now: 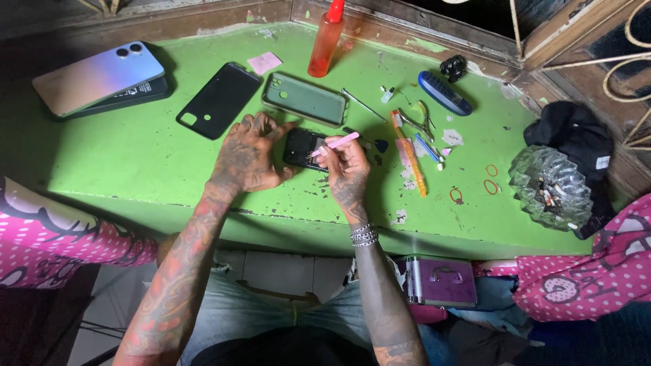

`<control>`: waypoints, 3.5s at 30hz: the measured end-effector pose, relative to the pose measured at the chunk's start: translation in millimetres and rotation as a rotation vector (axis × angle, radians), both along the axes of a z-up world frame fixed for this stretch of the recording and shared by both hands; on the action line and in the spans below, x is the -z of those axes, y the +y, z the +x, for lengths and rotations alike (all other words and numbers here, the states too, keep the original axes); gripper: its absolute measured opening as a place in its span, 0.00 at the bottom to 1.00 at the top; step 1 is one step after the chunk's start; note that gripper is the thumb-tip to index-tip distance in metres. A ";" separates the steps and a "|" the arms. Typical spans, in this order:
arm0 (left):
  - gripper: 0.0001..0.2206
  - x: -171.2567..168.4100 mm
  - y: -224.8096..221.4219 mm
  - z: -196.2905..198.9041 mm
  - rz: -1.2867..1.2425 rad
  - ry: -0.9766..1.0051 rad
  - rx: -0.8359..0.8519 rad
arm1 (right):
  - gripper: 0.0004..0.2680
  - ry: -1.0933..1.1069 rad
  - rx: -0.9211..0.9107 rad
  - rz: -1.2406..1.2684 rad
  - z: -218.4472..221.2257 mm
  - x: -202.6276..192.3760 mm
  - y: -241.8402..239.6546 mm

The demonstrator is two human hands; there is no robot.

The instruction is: Disassembling a mobile phone to remove the battery and clean the internal components using specialized tools.

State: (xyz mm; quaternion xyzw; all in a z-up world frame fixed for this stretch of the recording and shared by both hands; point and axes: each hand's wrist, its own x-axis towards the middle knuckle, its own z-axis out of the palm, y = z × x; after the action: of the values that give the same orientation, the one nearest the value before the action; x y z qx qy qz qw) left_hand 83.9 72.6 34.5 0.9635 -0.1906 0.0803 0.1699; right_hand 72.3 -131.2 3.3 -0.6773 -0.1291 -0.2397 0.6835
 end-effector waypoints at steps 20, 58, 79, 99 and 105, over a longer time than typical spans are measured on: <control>0.44 -1.5 -2.4 1.8 0.003 0.053 -0.018 | 0.04 0.016 0.001 -0.039 4.8 3.7 -1.2; 0.38 -20.8 1.2 -0.6 -0.109 0.153 -0.028 | 0.05 0.098 0.025 -0.012 162.4 36.2 -23.0; 0.38 -23.5 2.7 -1.8 -0.133 0.181 -0.007 | 0.10 0.107 -0.001 0.034 139.6 12.1 -23.8; 0.35 8.4 12.2 11.4 -0.262 0.112 0.037 | 0.13 0.010 0.027 -0.152 43.5 -23.8 -67.4; 0.27 31.7 17.5 21.2 -0.500 0.008 -0.044 | 0.11 -0.175 0.177 -0.610 30.5 -23.9 -85.6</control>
State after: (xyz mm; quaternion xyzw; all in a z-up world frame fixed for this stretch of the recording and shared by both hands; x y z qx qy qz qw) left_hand 105.1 90.1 2.8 0.8958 -0.1432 0.1248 0.4018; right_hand 102.9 -216.8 27.1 -0.8362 -0.1941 -0.3056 0.4119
